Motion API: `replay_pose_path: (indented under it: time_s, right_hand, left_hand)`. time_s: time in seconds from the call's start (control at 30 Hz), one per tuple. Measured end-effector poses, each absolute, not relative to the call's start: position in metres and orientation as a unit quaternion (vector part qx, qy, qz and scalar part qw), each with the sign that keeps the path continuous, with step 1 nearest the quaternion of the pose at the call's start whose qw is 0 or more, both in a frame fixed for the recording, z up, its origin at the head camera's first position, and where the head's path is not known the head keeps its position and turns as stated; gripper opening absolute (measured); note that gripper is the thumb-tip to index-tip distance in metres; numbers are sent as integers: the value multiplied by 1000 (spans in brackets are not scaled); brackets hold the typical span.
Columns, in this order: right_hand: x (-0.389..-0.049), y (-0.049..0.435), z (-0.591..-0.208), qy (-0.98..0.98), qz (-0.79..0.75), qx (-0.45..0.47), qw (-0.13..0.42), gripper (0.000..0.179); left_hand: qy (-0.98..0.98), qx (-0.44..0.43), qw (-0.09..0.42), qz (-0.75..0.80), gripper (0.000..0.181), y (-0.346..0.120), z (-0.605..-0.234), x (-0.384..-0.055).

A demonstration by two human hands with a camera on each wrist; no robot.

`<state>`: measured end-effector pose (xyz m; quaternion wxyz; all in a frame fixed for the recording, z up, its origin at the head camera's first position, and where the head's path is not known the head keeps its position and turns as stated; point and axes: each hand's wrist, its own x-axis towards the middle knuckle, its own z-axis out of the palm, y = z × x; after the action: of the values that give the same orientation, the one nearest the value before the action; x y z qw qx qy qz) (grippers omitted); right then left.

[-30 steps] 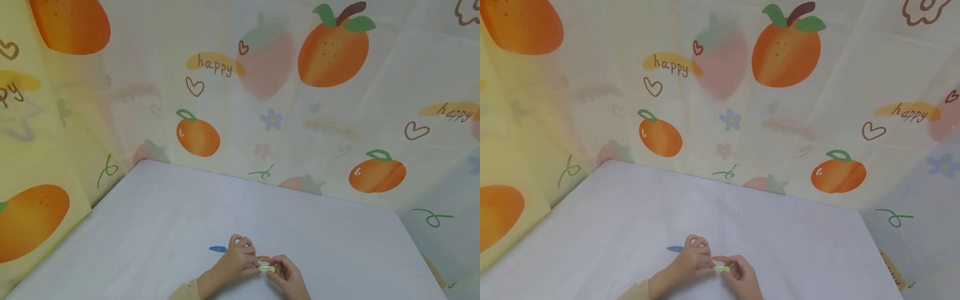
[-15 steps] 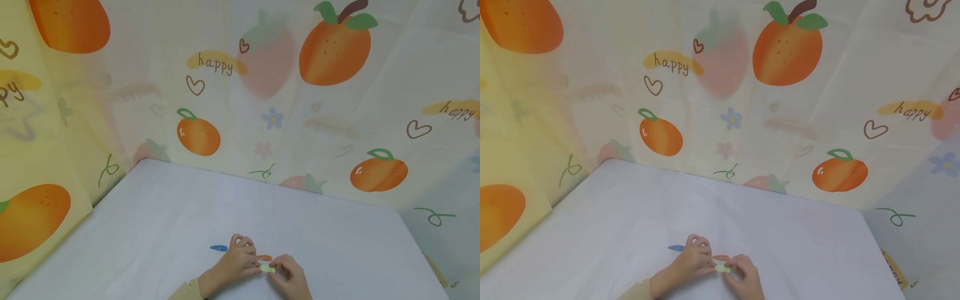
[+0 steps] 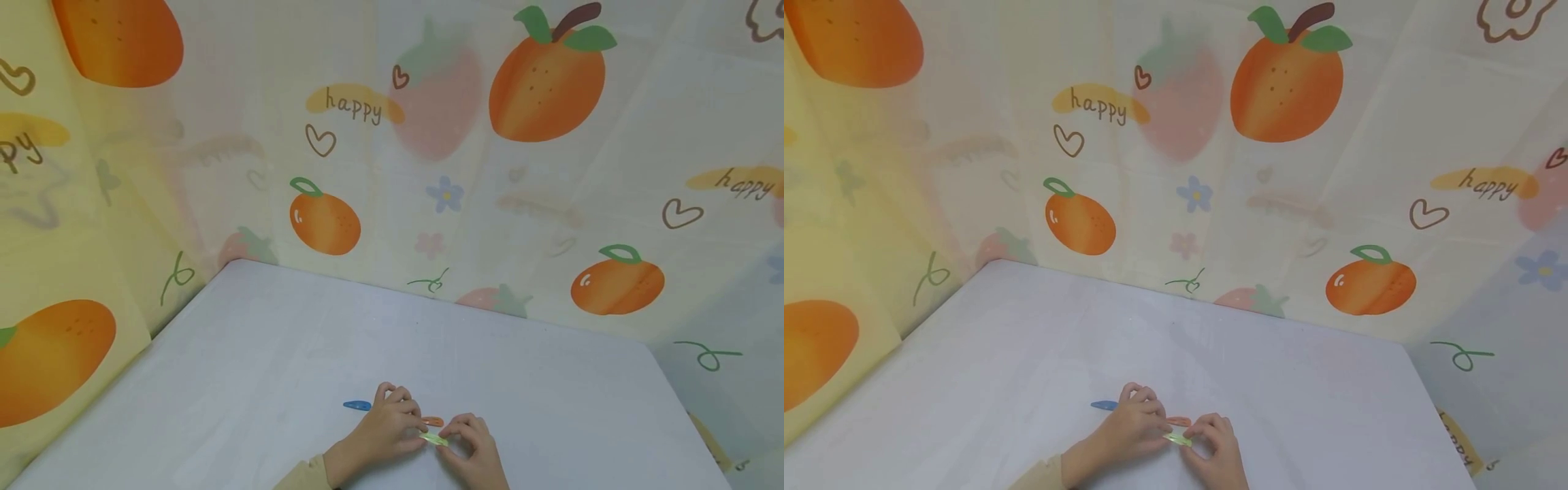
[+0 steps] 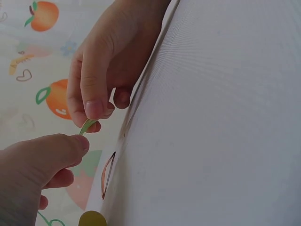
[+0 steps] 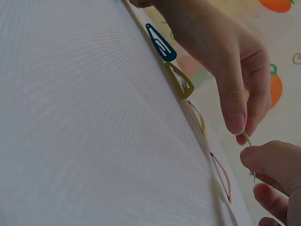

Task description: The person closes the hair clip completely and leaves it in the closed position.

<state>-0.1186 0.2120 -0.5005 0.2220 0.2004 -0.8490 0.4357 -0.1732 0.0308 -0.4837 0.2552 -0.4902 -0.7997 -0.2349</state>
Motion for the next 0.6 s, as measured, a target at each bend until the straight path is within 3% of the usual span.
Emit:
replay_pose_path:
  time_s: [0.27,0.6]
  right_hand:
    - [-119,213,-505,-856,422,192,230,22]
    - [-109,200,-476,-851,417,197,251,24]
  left_hand:
    - [-802,-488,246,-239,9,32,-486,-172]
    - [-814,-480,229,-235,9,34,-487,-170]
